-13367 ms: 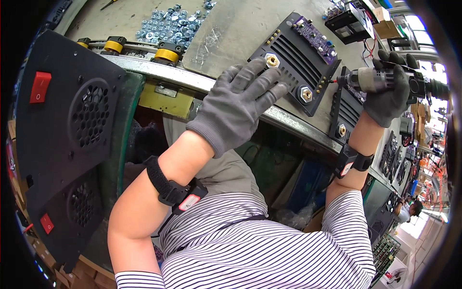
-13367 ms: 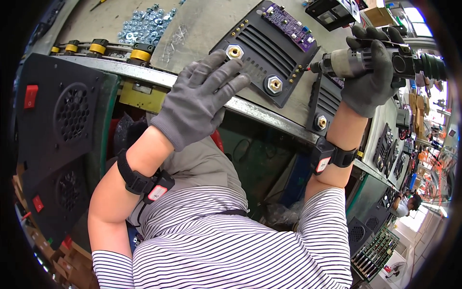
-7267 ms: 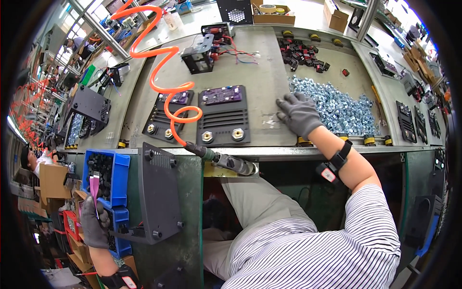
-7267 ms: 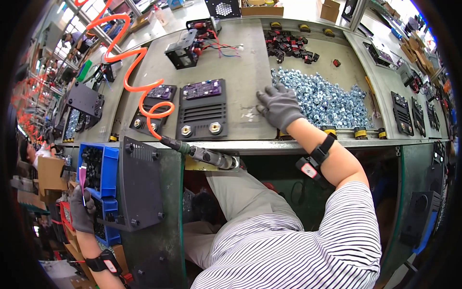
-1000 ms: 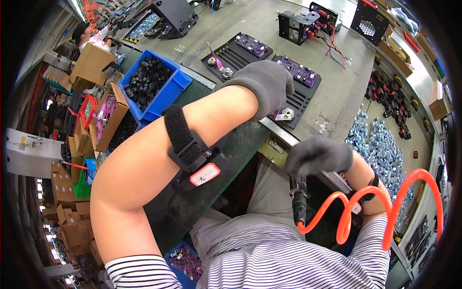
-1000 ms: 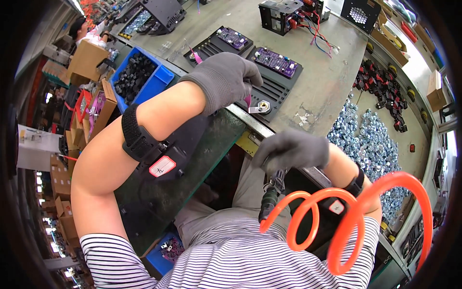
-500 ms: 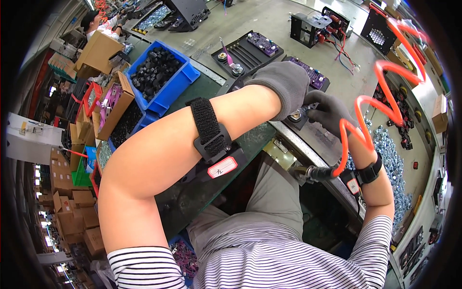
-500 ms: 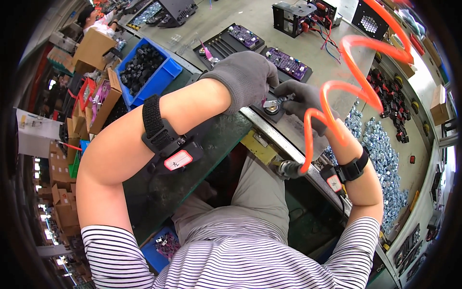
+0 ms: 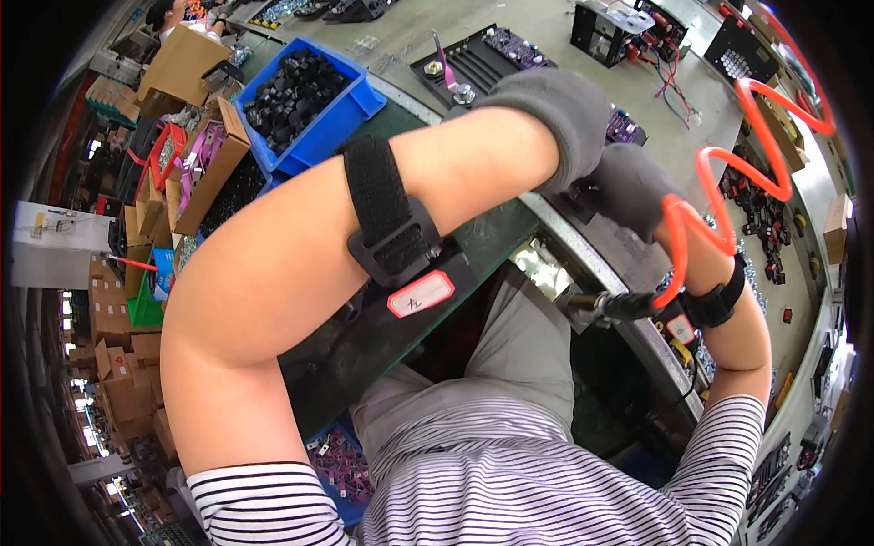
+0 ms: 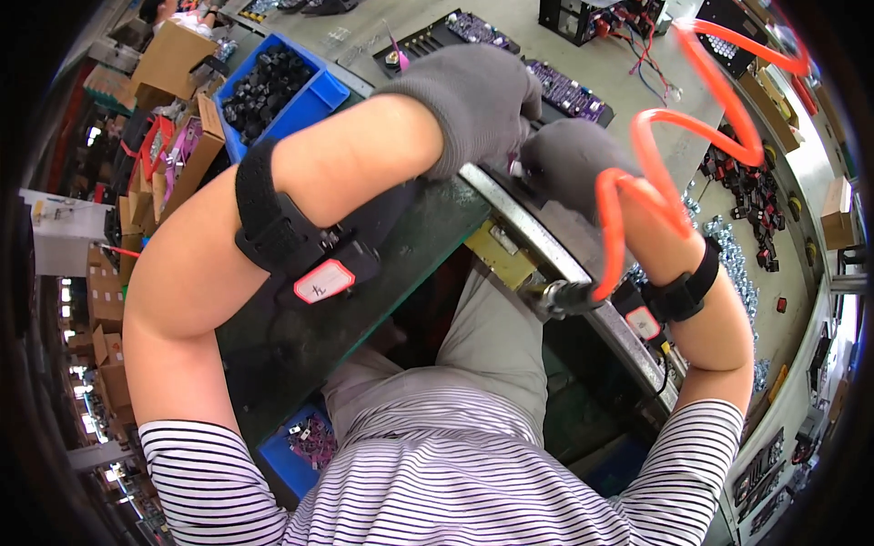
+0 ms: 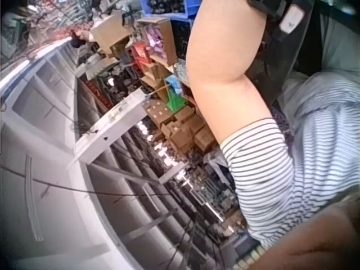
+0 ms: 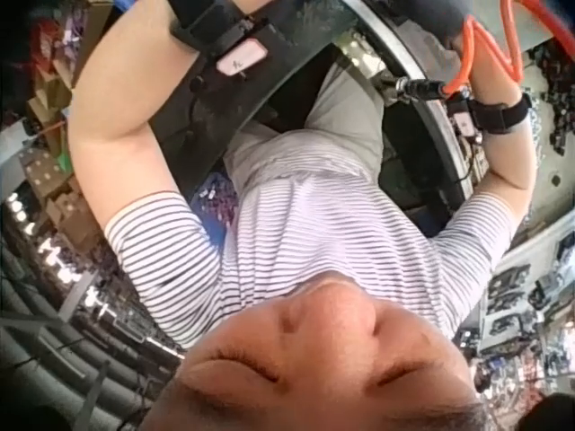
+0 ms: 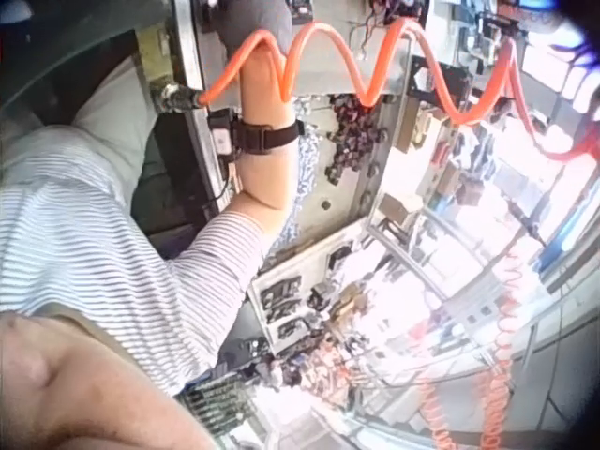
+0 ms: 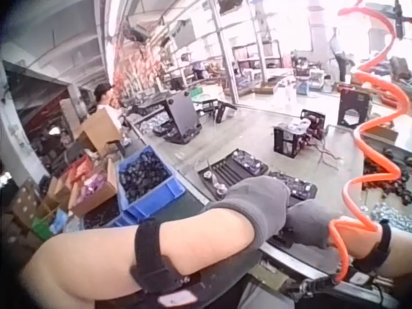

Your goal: Assembling a black metal electronics enclosure using an electric screwdriver, installing fans and internal components.

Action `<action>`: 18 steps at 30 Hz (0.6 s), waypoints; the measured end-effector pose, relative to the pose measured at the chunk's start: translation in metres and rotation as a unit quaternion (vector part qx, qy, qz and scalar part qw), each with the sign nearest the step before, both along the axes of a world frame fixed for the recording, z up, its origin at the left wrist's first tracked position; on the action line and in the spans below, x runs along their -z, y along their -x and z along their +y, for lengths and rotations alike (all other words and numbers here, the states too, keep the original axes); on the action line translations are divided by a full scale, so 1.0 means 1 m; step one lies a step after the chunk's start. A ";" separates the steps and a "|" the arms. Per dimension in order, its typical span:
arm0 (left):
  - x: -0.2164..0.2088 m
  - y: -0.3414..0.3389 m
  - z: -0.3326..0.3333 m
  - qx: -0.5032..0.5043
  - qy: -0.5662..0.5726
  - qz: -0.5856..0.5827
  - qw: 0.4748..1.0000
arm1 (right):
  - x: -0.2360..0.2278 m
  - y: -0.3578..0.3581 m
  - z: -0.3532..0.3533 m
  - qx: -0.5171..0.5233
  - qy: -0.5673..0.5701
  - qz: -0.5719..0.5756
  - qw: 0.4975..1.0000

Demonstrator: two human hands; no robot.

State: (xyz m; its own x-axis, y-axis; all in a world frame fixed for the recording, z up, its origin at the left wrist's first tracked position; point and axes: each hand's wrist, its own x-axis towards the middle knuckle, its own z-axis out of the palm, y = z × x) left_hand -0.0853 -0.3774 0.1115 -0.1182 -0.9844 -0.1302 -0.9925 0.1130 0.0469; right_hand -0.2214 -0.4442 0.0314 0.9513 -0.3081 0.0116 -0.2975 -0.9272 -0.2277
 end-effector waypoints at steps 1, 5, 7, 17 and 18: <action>0.000 -0.001 -0.001 -0.007 -0.010 -0.010 1.000 | -0.002 -0.003 0.000 0.027 -0.001 0.038 0.999; -0.003 -0.005 0.005 0.002 -0.003 -0.018 1.000 | -0.006 -0.010 0.010 0.102 0.027 0.106 0.989; -0.011 -0.005 0.014 0.005 0.016 -0.025 1.000 | -0.008 -0.006 0.014 0.121 0.059 0.114 0.984; -0.081 -0.055 0.124 0.043 0.232 0.007 0.972 | -0.006 -0.005 0.018 0.183 -0.030 0.061 0.981; -0.088 -0.062 0.147 -0.004 0.208 0.002 0.978 | -0.008 -0.005 0.019 0.188 -0.021 0.074 0.979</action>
